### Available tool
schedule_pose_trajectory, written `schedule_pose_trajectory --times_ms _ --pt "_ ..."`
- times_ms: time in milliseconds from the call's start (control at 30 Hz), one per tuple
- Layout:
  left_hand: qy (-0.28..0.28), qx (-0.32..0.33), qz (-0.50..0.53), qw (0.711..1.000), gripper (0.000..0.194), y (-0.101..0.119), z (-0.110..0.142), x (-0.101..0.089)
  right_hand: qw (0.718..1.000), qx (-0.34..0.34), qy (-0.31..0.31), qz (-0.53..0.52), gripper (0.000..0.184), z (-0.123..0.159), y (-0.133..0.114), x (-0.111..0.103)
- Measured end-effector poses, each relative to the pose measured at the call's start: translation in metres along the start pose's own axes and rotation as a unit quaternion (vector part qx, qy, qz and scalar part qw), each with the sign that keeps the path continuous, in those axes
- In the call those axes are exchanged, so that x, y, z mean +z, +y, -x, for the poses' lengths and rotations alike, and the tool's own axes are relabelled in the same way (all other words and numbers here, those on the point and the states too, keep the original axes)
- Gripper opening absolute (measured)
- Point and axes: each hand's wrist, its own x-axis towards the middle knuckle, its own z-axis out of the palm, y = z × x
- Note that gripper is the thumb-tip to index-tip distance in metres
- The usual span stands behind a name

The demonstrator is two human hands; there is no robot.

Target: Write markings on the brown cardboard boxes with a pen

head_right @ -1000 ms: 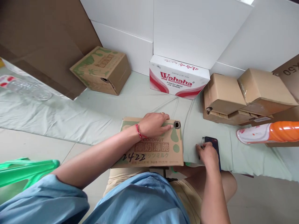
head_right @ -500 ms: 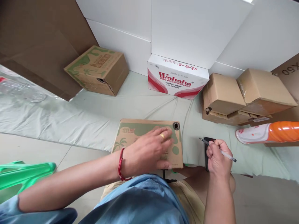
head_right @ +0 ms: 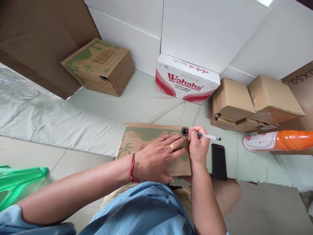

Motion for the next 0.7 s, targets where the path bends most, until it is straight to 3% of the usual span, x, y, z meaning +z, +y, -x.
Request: schedule_pose_trajectory --times_ms 433,600,700 --pt "0.001 0.002 0.017 1.000 0.100 0.0012 -0.0006 0.0004 0.996 -0.052 -0.018 0.074 0.011 0.0055 -0.0076 0.0023" --pt "0.009 0.004 -0.002 1.000 0.073 0.0035 -0.0010 -0.0048 0.994 -0.064 -0.017 0.087 0.008 0.0061 -0.0071 0.0006" --pt "0.013 0.004 -0.002 1.000 0.068 0.0035 -0.0007 -0.0054 0.994 -0.058 -0.015 0.092 0.008 0.0059 -0.0049 -0.0012"
